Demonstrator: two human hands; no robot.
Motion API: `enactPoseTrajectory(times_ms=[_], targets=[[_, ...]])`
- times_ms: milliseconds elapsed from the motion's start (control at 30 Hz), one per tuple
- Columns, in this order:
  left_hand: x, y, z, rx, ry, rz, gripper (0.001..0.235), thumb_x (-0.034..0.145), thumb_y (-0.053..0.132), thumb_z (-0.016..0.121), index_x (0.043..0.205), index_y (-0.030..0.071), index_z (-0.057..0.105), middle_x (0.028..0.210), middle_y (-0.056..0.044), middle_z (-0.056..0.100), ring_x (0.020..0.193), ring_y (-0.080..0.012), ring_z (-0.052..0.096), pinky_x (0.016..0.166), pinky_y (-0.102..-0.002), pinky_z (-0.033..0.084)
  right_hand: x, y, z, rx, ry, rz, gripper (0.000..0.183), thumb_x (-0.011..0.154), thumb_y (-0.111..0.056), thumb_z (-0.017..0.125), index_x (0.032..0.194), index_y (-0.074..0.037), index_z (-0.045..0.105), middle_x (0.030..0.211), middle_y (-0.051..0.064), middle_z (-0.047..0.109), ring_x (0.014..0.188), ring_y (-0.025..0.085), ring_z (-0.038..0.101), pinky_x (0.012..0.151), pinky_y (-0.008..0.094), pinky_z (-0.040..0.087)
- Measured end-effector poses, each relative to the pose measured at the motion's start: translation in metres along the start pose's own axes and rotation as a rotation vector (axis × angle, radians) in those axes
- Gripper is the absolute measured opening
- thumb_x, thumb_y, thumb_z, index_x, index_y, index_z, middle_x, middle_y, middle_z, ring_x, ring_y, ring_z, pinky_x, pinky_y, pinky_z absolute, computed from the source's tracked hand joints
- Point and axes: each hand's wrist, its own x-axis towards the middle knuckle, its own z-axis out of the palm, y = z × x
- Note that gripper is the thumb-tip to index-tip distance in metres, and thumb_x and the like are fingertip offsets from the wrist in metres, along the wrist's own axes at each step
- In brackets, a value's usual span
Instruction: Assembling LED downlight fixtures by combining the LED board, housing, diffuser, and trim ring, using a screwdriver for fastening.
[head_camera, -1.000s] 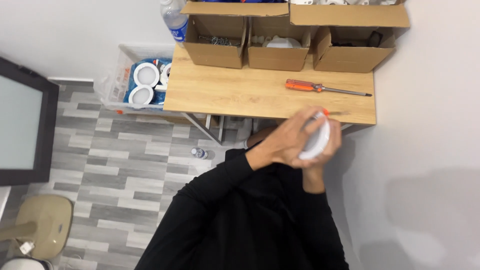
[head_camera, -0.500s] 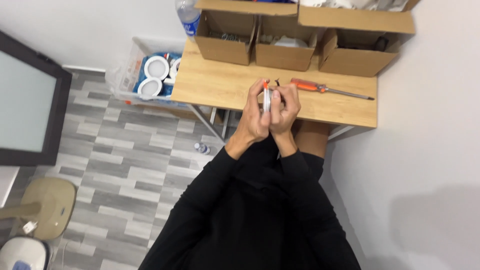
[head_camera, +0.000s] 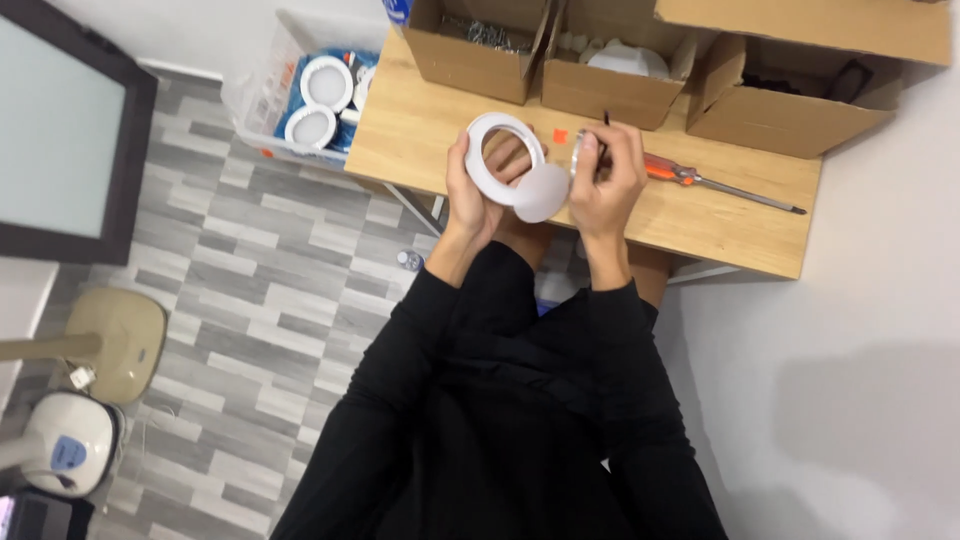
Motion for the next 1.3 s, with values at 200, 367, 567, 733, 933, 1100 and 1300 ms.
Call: enactPoseTrajectory(times_ms=[200,367,567,733,933,1100,1300], targets=[[0.007,0.018,0.014,0.037,0.204,0.150,0.071,0.117,0.057,0.045,0.163,0.003,0.039,0.165,-0.030,0.047,0.148,-0.0544,0.052,0.122,-0.060,0.049,0.003,0.014,0.032,-0.094,-0.066,-0.108,0.023,0.114,-0.023,0.066,0.119,-0.003,0.075,0.114,0.017,0.070,0.112,0.042,0.073,0.098,0.049,0.057],[-0.032,0.036,0.026,1.010,0.335,0.675,0.066,0.115,0.038,0.055,0.167,0.004,0.035,0.172,-0.019,0.041,0.165,-0.0338,0.039,0.140,-0.049,0.034,0.015,-0.019,0.035,-0.311,-0.137,-0.233,0.024,0.113,-0.019,0.066,0.119,0.002,0.074,0.120,0.018,0.067,0.104,0.035,0.066,0.089,0.046,0.058],[-0.088,0.021,0.023,1.550,-0.265,0.917,0.032,0.104,0.026,0.071,0.127,0.004,0.071,0.140,-0.017,0.065,0.138,-0.0398,0.061,0.120,-0.053,0.047,0.014,-0.012,0.037,-0.419,-0.185,-0.276,0.027,0.113,-0.027,0.068,0.119,-0.002,0.076,0.123,0.015,0.067,0.108,0.035,0.065,0.091,0.048,0.056],[-0.082,0.022,0.004,1.775,-0.360,0.891,0.045,0.101,0.043,0.080,0.131,0.010,0.075,0.145,-0.013,0.069,0.142,-0.0347,0.060,0.123,-0.054,0.040,0.009,-0.007,0.032,-0.297,-0.190,-0.224,0.028,0.112,-0.023,0.070,0.121,0.004,0.072,0.124,0.020,0.066,0.111,0.037,0.065,0.095,0.050,0.059],[-0.068,0.051,-0.016,1.915,-0.232,0.996,0.024,0.107,0.030,0.073,0.127,0.016,0.075,0.139,-0.002,0.074,0.137,-0.0302,0.061,0.105,-0.044,0.041,0.002,-0.002,0.024,0.112,0.038,0.085,0.028,0.118,-0.023,0.049,0.128,-0.005,0.067,0.126,0.015,0.066,0.125,0.029,0.060,0.109,0.047,0.055],[-0.057,0.068,-0.018,1.841,-0.099,1.117,0.019,0.105,0.028,0.086,0.115,0.014,0.077,0.126,-0.005,0.073,0.129,-0.0324,0.063,0.105,-0.045,0.041,-0.002,-0.034,0.008,0.478,0.088,0.392,0.032,0.118,-0.031,0.048,0.126,-0.004,0.065,0.124,0.023,0.072,0.117,0.032,0.071,0.100,0.042,0.064],[-0.069,0.054,0.032,1.278,-0.325,0.825,0.090,0.084,0.064,0.093,0.151,0.012,0.064,0.148,-0.011,0.066,0.140,-0.0369,0.062,0.119,-0.048,0.048,-0.027,-0.043,-0.002,0.898,0.019,0.781,0.021,0.119,-0.037,0.039,0.119,-0.017,0.044,0.138,0.034,0.068,0.117,0.044,0.077,0.097,0.050,0.068]])
